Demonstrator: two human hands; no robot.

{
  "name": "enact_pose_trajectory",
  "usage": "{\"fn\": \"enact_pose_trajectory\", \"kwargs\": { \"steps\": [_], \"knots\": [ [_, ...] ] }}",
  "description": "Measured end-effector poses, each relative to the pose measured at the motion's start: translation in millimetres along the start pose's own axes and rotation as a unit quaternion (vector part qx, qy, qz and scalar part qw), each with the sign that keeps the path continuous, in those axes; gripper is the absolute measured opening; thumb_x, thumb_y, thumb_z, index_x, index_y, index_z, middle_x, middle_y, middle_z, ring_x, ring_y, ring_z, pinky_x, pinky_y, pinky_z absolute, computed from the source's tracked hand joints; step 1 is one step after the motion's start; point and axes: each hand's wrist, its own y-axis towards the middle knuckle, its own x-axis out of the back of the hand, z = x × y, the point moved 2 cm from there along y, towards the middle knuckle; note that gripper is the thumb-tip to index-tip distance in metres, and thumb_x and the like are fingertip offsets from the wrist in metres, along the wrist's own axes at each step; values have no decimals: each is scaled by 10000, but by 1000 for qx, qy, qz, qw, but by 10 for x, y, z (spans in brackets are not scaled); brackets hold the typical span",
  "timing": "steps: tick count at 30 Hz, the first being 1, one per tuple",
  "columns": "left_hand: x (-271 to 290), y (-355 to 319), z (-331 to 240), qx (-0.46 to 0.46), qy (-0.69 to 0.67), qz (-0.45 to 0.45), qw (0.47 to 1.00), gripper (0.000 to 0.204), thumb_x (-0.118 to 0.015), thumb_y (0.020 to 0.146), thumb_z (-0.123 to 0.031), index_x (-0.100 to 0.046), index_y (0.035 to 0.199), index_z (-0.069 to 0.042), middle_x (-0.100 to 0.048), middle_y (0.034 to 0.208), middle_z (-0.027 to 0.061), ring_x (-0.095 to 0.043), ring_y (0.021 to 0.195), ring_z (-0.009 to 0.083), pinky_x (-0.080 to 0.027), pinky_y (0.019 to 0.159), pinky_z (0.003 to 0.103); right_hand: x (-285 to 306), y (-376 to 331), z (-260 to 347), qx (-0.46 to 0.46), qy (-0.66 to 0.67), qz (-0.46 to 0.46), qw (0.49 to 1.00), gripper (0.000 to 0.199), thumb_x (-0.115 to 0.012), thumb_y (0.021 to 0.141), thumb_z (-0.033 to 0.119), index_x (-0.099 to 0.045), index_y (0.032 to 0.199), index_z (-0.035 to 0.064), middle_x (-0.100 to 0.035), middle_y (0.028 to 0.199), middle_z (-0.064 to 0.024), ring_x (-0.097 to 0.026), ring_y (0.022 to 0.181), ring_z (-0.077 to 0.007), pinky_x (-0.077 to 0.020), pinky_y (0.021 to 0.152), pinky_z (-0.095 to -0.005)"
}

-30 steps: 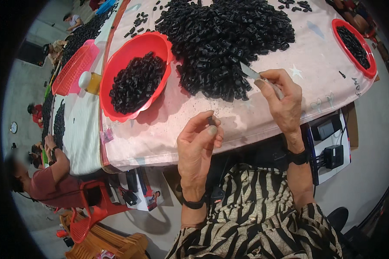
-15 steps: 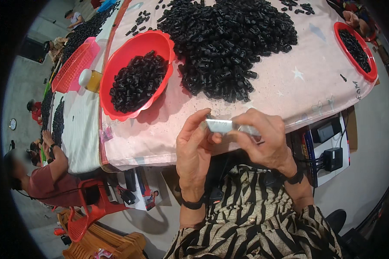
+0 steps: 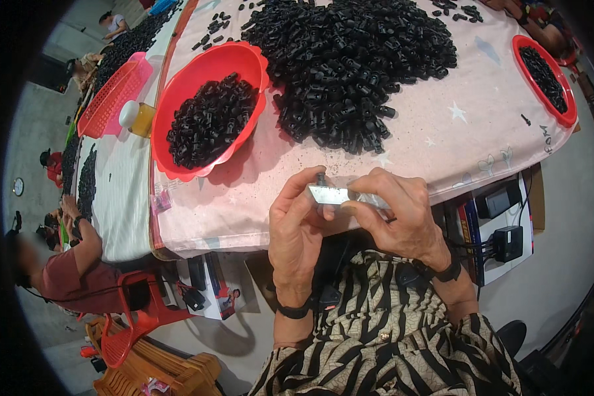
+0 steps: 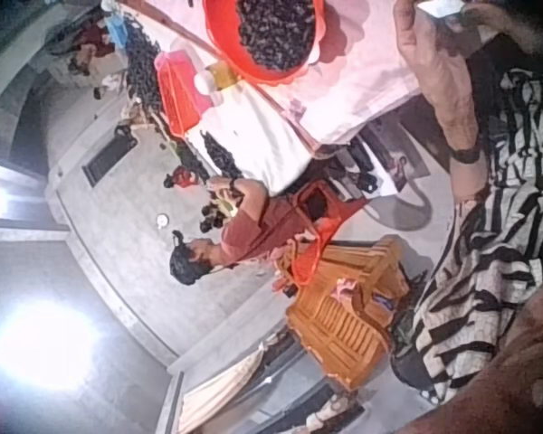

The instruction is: Manually cleaning or scraping small black industrial components with a scraper tool.

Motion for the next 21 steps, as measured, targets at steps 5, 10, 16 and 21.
{"fn": "enact_pose_trajectory", "kwargs": {
  "steps": [5,10,16,21],
  "knots": [
    [-8,0,6,-9,14,-15,1000,373,-579,903,-89,-502,1238,55,-598,1058,136,-591,788,120,-500,653,194,-31,-16,-19,13,-9,-8,1000,209,-703,782,58,-575,937,1,-589,728,-91,-600,537,-209,-435,439,-308],
    [-36,-12,5,-7,24,-23,999,361,-554,910,-79,-496,1237,62,-595,1067,141,-593,833,122,-497,667,198,-20,4,-2,3,-25,-5,1000,203,-699,781,60,-573,930,4,-590,732,-88,-605,541,-219,-441,444,-322],
    [-45,-19,-12,-12,37,-30,999,392,-554,896,-107,-490,1245,60,-589,1092,139,-595,891,138,-496,684,204,-35,-11,8,20,-2,-21,1000,210,-702,782,67,-572,934,6,-590,730,-92,-609,542,-230,-447,450,-336],
    [-27,-14,-8,-6,26,-19,999,405,-554,892,-111,-481,1251,60,-587,1091,138,-598,905,148,-499,688,204,-20,-30,3,0,4,-12,1000,216,-701,782,68,-576,946,5,-592,736,-93,-613,546,-222,-445,448,-329]
  ]
}}
